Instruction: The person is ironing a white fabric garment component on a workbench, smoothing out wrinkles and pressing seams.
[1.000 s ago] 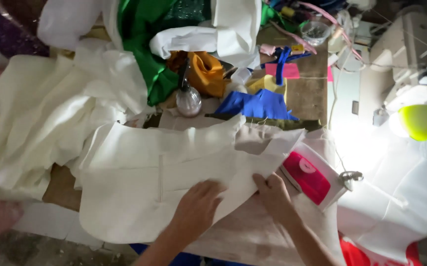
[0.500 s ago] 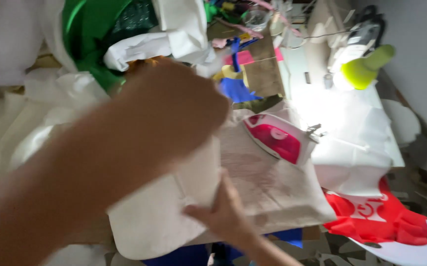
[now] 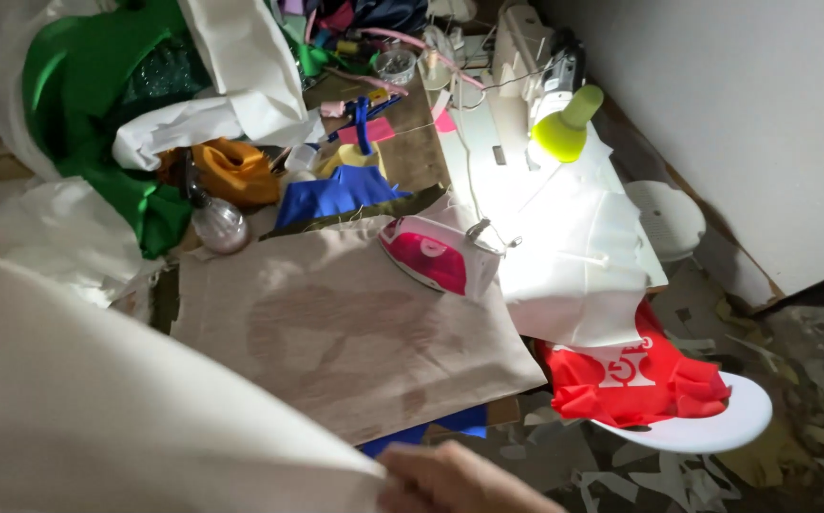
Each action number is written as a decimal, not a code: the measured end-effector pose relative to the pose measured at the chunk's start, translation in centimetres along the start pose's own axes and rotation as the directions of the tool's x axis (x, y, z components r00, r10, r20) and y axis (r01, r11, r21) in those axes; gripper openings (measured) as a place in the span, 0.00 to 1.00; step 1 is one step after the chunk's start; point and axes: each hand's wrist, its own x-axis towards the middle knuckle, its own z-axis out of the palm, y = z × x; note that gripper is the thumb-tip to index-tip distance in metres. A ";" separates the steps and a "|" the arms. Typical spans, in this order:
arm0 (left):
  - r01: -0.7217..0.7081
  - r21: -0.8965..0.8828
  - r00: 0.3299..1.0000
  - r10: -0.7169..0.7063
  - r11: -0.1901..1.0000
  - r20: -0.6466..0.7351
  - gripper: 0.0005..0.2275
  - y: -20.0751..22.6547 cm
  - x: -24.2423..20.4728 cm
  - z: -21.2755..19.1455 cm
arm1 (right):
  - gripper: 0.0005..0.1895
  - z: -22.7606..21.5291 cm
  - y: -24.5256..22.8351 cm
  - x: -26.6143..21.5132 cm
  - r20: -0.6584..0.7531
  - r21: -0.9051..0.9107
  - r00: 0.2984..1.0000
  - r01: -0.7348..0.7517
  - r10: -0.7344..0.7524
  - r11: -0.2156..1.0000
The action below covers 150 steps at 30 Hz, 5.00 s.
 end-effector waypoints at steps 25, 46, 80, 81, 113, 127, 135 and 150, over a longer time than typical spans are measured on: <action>-0.544 -0.136 0.814 0.481 0.828 -0.326 0.14 27.7 5.4 32.6 | 0.27 4.2 20.4 11.2 -0.496 -0.750 0.831 -0.264 -0.251 0.607; 0.207 -0.255 0.957 -0.250 0.945 -0.149 0.47 33.9 4.2 30.0 | 0.38 1.3 19.9 11.0 -0.295 -0.745 0.895 0.003 -0.333 0.667; 0.150 -0.306 0.972 -0.197 0.940 -0.130 0.25 28.1 4.0 31.8 | 0.28 -3.5 5.4 17.7 -0.011 -0.760 0.932 -0.244 0.362 0.603; 0.178 -0.389 0.968 -0.232 0.904 -0.095 0.25 27.9 4.2 32.3 | 0.28 -3.6 5.9 16.9 -0.025 -0.781 0.927 -0.252 0.374 0.571; 0.596 -0.139 0.730 -0.606 0.791 -0.317 0.11 18.1 10.0 34.1 | 0.27 -2.0 4.5 23.0 -0.050 -0.727 0.927 -0.288 0.371 0.623; 0.626 -0.112 0.719 -0.627 0.772 -0.300 0.12 18.1 10.0 35.5 | 0.29 -3.7 8.8 14.4 -0.113 -0.745 0.913 -0.338 0.391 0.575; 0.612 -0.094 0.723 -0.603 0.785 -0.337 0.11 18.0 9.9 35.3 | 0.25 -3.1 5.8 18.3 -0.059 -0.723 0.914 -0.317 0.402 0.614; 0.605 -0.095 0.727 -0.598 0.790 -0.339 0.11 17.5 10.3 35.7 | 0.24 -0.9 5.2 25.5 -0.083 -0.768 0.941 -0.270 0.328 0.581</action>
